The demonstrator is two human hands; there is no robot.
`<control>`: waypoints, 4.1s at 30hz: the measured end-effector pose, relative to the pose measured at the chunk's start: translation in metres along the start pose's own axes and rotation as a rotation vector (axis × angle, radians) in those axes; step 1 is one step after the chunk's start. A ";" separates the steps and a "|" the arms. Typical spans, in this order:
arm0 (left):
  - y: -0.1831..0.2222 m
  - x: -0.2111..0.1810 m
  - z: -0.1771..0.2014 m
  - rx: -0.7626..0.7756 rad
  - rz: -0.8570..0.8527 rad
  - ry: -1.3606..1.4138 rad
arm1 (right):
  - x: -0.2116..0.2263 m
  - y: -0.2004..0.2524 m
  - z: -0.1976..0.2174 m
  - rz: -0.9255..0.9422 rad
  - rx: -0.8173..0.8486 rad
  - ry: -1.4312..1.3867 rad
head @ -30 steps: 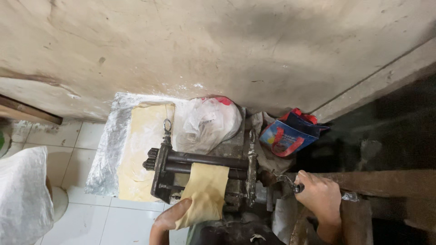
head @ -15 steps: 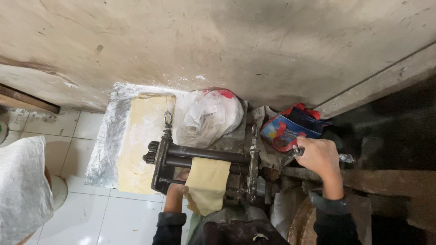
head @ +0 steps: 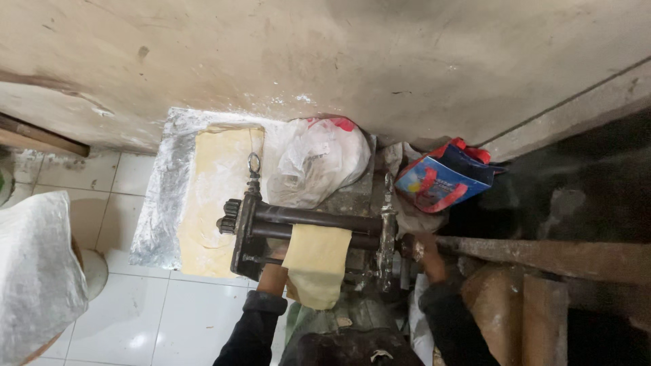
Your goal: The person uses a manual roller machine to flatten and thin rectangular pieces of dough, repeatedly feeding the dough through the rollers and turning a hand crank.
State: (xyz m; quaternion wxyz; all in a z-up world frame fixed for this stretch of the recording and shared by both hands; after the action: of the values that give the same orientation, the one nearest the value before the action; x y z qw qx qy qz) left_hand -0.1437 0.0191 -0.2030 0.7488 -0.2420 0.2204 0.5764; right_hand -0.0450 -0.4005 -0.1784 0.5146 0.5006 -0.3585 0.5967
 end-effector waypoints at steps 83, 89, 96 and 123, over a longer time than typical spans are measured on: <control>0.169 -0.044 -0.052 0.128 1.150 1.853 | 0.283 0.017 0.077 0.557 -0.480 1.289; 0.191 -0.035 -0.057 0.165 1.174 1.844 | 0.174 -0.105 0.081 0.210 -0.221 1.216; 0.222 -0.030 -0.052 0.112 1.154 1.808 | 0.017 -0.089 0.008 0.109 0.087 1.240; 0.200 -0.041 -0.064 -0.153 1.177 1.696 | 0.043 -0.080 0.008 -0.082 0.094 0.893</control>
State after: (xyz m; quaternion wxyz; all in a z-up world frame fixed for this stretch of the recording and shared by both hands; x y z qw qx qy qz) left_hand -0.3507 -0.0077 -0.2493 -0.0702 -0.4694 0.7218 0.5038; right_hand 0.0363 -0.3797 -0.1419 0.6189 0.2304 -0.0537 0.7490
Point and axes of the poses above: each hand's wrist, its own y-axis away from the middle knuckle, its own z-axis out of the back of the hand, x = y × z, the point moved 9 cm from there along -y, towards the middle knuckle, and after that the axes turned 4 degrees about -y, right-handed, at the moved point
